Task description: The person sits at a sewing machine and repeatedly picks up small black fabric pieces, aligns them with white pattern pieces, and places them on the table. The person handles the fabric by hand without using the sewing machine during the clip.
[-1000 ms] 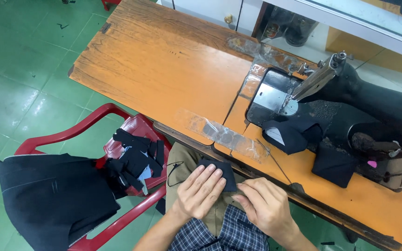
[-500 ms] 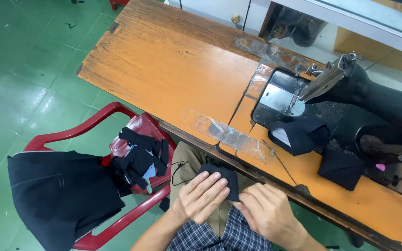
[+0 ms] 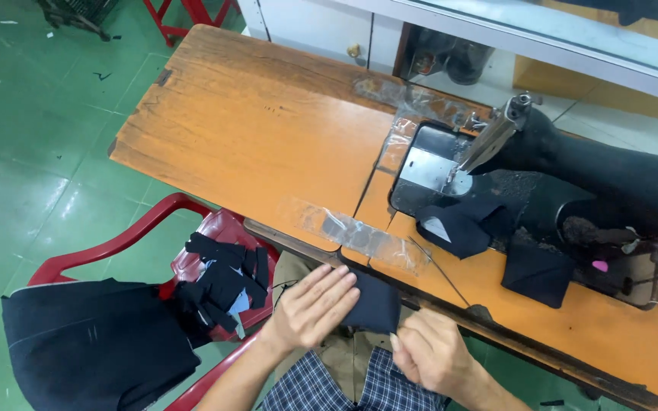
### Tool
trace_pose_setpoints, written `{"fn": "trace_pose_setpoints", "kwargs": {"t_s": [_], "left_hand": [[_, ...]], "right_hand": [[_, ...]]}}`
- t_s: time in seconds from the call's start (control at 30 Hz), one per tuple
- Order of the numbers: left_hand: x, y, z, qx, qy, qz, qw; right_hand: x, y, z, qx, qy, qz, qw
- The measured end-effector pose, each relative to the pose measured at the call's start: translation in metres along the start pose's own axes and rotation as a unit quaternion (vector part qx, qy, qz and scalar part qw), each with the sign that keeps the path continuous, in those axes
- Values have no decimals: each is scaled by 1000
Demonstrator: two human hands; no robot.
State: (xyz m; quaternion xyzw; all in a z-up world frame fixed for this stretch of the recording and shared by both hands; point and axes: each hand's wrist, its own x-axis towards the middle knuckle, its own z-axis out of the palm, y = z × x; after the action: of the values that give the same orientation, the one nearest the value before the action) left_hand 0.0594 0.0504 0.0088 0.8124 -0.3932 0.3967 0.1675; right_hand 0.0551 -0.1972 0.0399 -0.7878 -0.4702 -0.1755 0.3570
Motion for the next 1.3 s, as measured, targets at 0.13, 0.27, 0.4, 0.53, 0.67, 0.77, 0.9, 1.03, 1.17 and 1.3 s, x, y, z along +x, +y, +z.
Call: {"fn": "trace_pose_setpoints", "kwargs": {"t_s": [0.13,0.27,0.4,0.53,0.67,0.77,0.9,1.03,1.17,1.3], "left_hand": [[32,-36,-9,62,35,-4,997],[31,-84,-1,167,65,-28,983],[-28,-119,47,210,-104,-155,960],[-25,-122,43,-67,-234,-345,906],[-18,-107,53,-81,-188,-363,909],[19,-77,69,-63,-105,-285,951],[85,-29,96,-35,-137,-126,982],[107,-8,138,56,-163,-4,985],[112,-11,147,135,-153,30,978],[90,-13,138,-140,-34,-221,965]], "right_hand": [[-22,32,-1,-71,-1,103,992],[-35,58,10,-318,12,182,930],[-61,70,12,-295,-31,331,896],[-79,72,2,-229,-62,416,878],[-91,68,7,-287,-70,377,878],[-95,63,6,-325,-79,387,859],[-95,52,1,-332,-39,380,862],[-107,43,-12,-278,-11,436,856],[-120,37,-22,-153,-98,602,778],[-120,23,-1,119,74,549,824]]}}
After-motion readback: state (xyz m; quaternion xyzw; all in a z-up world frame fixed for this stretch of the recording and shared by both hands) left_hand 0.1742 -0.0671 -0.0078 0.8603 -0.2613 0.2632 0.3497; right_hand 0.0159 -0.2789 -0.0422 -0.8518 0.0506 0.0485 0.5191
